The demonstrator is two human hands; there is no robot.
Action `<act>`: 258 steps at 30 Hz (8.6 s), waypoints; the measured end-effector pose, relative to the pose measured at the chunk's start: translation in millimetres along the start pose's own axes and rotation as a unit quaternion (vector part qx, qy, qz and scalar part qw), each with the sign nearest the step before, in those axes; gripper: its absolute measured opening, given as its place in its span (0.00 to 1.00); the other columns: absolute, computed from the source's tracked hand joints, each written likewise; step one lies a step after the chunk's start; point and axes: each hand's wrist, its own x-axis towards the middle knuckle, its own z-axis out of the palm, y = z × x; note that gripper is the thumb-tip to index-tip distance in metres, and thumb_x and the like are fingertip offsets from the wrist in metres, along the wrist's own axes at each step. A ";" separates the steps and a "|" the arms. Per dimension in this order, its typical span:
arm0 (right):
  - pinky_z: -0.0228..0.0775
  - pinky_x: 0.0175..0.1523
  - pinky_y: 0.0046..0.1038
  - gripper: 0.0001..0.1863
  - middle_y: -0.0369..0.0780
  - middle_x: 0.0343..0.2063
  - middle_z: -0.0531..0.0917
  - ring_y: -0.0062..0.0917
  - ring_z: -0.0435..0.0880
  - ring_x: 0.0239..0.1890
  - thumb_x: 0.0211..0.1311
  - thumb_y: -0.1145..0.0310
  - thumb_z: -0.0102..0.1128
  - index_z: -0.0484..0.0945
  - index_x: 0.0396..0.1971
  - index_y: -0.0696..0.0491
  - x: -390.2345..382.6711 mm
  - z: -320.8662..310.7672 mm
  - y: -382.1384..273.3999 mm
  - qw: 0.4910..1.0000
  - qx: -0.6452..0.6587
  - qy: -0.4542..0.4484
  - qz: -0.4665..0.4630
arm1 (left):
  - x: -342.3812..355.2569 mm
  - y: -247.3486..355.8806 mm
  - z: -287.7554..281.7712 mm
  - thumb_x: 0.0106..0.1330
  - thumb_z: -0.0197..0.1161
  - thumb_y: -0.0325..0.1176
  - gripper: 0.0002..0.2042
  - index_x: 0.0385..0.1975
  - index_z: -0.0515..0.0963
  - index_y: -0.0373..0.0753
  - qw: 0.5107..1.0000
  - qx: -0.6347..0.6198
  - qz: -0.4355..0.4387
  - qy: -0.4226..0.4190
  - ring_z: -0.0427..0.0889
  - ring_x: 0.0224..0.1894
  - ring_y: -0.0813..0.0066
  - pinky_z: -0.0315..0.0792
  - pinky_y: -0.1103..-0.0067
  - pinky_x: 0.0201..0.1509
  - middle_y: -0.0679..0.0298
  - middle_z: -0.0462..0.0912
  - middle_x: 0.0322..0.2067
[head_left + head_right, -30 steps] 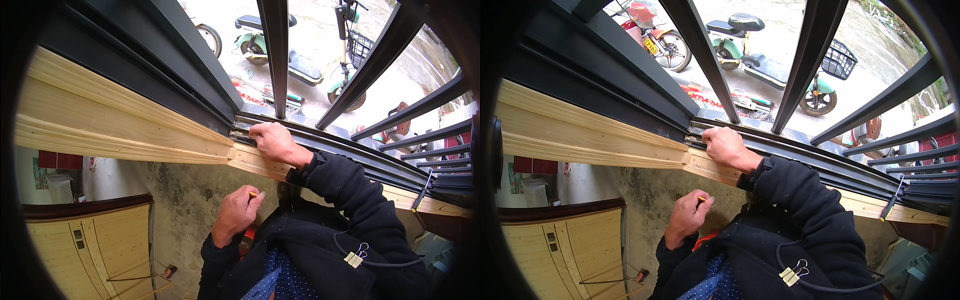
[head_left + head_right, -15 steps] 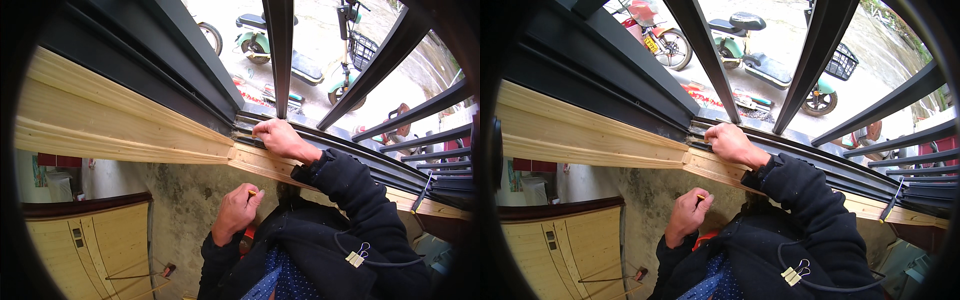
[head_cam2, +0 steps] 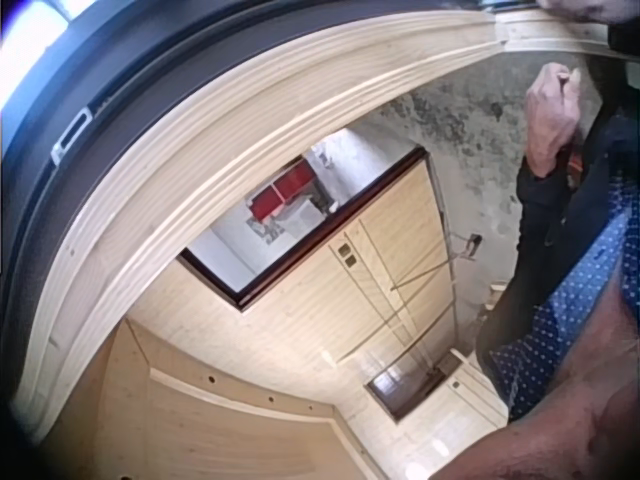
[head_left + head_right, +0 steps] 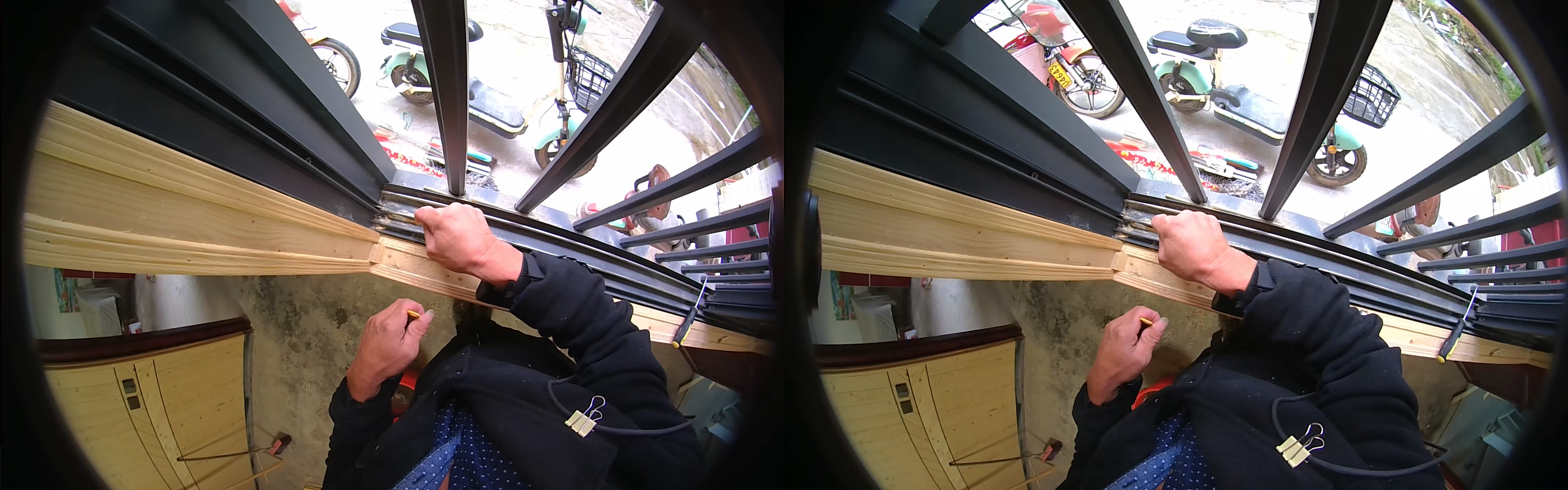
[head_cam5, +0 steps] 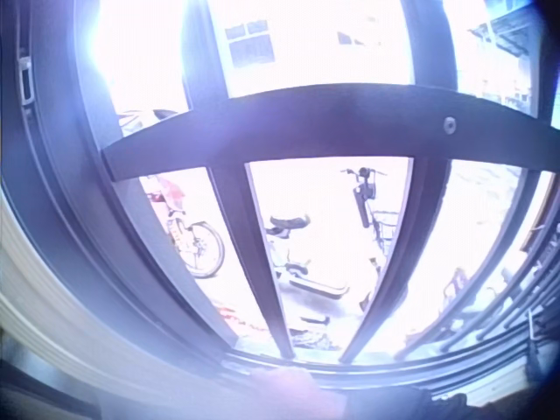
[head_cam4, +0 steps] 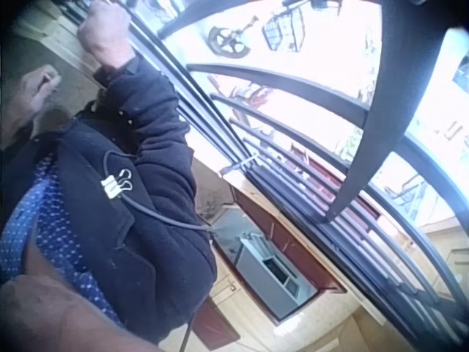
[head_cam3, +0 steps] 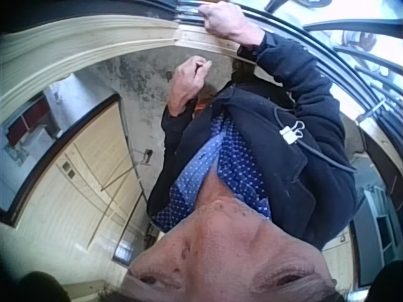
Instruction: The person uses a utility knife to scrape and clean the gap between a wooden window trim and the metal frame. They then wipe the area with a cloth and place the cloth into a red bucket of water.
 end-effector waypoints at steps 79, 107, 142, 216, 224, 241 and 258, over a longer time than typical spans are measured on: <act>0.80 0.49 0.45 0.13 0.51 0.36 0.88 0.50 0.87 0.42 0.68 0.68 0.54 0.86 0.40 0.57 -3.5 29.4 -0.4 0.989 0.144 -0.016 0.028 | -2.1 -10.3 12.7 0.75 0.64 0.39 0.13 0.37 0.80 0.33 1.000 0.012 -0.010 -0.006 0.84 0.33 0.48 0.76 0.65 0.39 0.49 0.83 0.31; 0.80 0.35 0.42 0.08 0.50 0.26 0.86 0.49 0.87 0.30 0.66 0.70 0.59 0.86 0.39 0.54 -56.1 -5.5 1.7 0.986 0.143 0.004 -0.082 | -7.3 10.5 3.3 0.72 0.67 0.34 0.08 0.35 0.79 0.37 0.995 -0.043 0.084 -0.015 0.84 0.32 0.49 0.78 0.66 0.35 0.53 0.84 0.31; 0.81 0.40 0.46 0.11 0.54 0.27 0.85 0.53 0.87 0.32 0.67 0.70 0.55 0.86 0.37 0.55 -59.9 -9.9 -10.7 0.993 0.118 0.014 0.010 | -30.3 -74.0 20.9 0.80 0.61 0.37 0.16 0.28 0.80 0.35 0.955 -0.021 -0.067 0.288 0.75 0.21 0.82 0.69 0.79 0.26 0.67 0.81 0.20; 0.80 0.41 0.49 0.11 0.52 0.27 0.86 0.52 0.88 0.34 0.69 0.65 0.55 0.86 0.38 0.51 7.3 19.1 2.8 0.999 0.017 -0.015 0.027 | -13.1 -41.0 18.0 0.79 0.59 0.30 0.09 0.36 0.79 0.32 0.950 -0.065 0.057 0.302 0.77 0.24 0.78 0.70 0.80 0.27 0.60 0.84 0.30; 0.79 0.40 0.52 0.07 0.54 0.26 0.85 0.54 0.87 0.33 0.58 0.69 0.57 0.83 0.31 0.54 7.7 20.6 6.3 0.998 0.055 -0.008 -0.021 | -11.2 -38.1 18.3 0.79 0.60 0.30 0.09 0.36 0.79 0.33 0.953 -0.093 0.046 0.284 0.76 0.24 0.78 0.70 0.80 0.27 0.60 0.84 0.30; 0.81 0.48 0.48 0.11 0.51 0.33 0.88 0.51 0.88 0.40 0.57 0.70 0.57 0.88 0.34 0.53 18.0 -6.7 10.4 0.994 0.059 -0.092 0.029 | -8.7 -41.2 19.4 0.79 0.60 0.29 0.09 0.35 0.79 0.32 0.956 -0.094 0.032 0.277 0.82 0.29 0.72 0.76 0.78 0.35 0.59 0.84 0.29; 0.79 0.54 0.44 0.14 0.52 0.36 0.88 0.50 0.87 0.43 0.62 0.68 0.55 0.89 0.36 0.55 20.5 16.5 9.4 0.970 0.228 -0.060 0.059 | -7.6 -40.7 20.1 0.78 0.61 0.29 0.09 0.34 0.79 0.33 0.957 -0.080 0.037 0.277 0.82 0.29 0.71 0.76 0.77 0.35 0.59 0.84 0.29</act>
